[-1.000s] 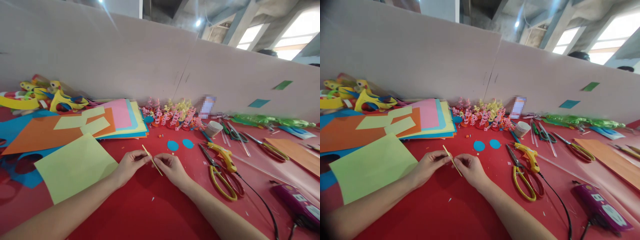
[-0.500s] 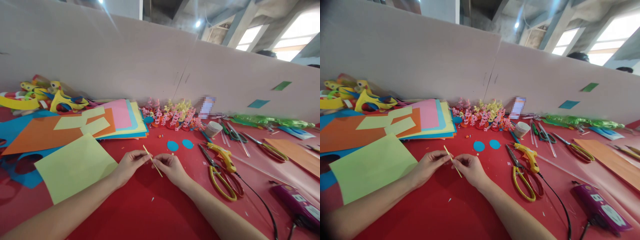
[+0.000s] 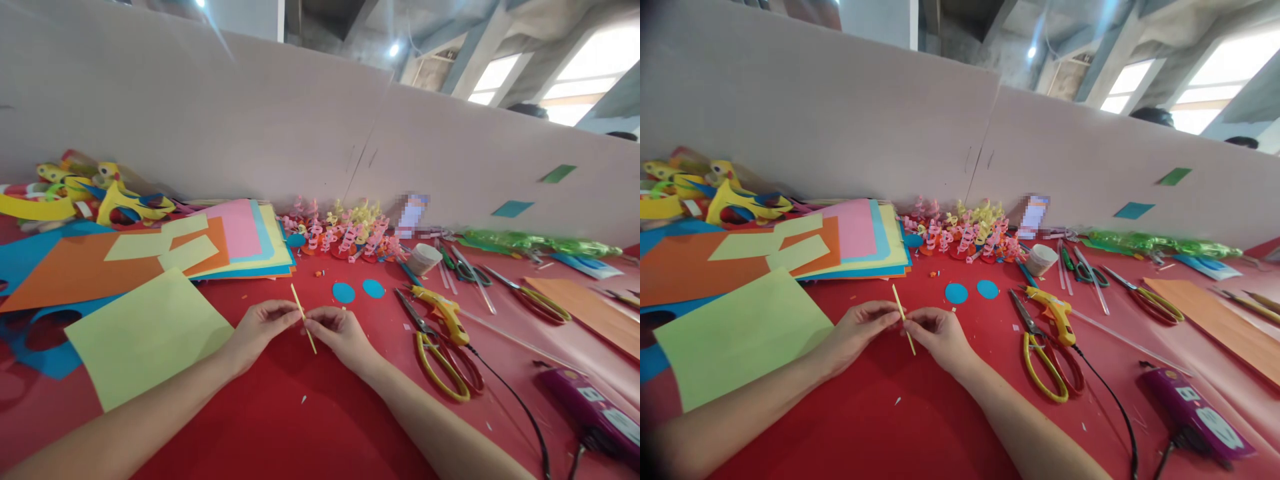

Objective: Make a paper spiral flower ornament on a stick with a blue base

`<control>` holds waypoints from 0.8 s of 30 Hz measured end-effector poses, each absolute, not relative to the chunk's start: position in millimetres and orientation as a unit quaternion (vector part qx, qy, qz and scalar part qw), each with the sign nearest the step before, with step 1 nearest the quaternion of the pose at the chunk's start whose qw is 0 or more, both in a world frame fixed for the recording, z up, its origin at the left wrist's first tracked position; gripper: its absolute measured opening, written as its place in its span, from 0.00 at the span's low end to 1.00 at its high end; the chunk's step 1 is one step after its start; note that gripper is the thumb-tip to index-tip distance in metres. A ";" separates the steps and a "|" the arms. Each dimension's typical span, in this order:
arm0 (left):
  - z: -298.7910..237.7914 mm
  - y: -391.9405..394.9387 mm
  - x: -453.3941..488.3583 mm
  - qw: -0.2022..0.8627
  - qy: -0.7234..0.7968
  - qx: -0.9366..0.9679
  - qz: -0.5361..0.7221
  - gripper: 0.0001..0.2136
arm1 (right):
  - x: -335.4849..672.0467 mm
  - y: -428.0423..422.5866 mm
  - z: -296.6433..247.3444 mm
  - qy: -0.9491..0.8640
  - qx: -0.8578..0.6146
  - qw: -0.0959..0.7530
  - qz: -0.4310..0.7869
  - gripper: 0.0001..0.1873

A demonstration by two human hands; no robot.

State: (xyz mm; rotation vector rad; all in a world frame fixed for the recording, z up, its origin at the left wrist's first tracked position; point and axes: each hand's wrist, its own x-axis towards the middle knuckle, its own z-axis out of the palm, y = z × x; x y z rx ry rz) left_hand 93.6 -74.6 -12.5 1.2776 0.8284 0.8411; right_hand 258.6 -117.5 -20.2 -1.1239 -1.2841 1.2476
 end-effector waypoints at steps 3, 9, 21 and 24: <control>-12.4 -74.3 93.7 0.641 0.372 0.560 0.369 0.05 | 254.4 -116.9 -23.2 -0.524 -0.478 0.485 0.512 0.14; -8.1 -72.4 95.4 0.702 0.390 0.438 0.405 0.10 | 289.3 -110.0 6.2 -0.620 -0.622 0.371 0.302 0.19; -8.5 -70.3 96.2 0.726 0.363 0.427 0.398 0.11 | 473.3 -148.2 23.9 -0.370 -0.899 0.030 0.232 0.20; -7.3 -70.6 95.8 0.732 0.365 0.418 0.395 0.11 | 478.1 -153.5 16.5 -0.364 -0.888 0.102 0.262 0.16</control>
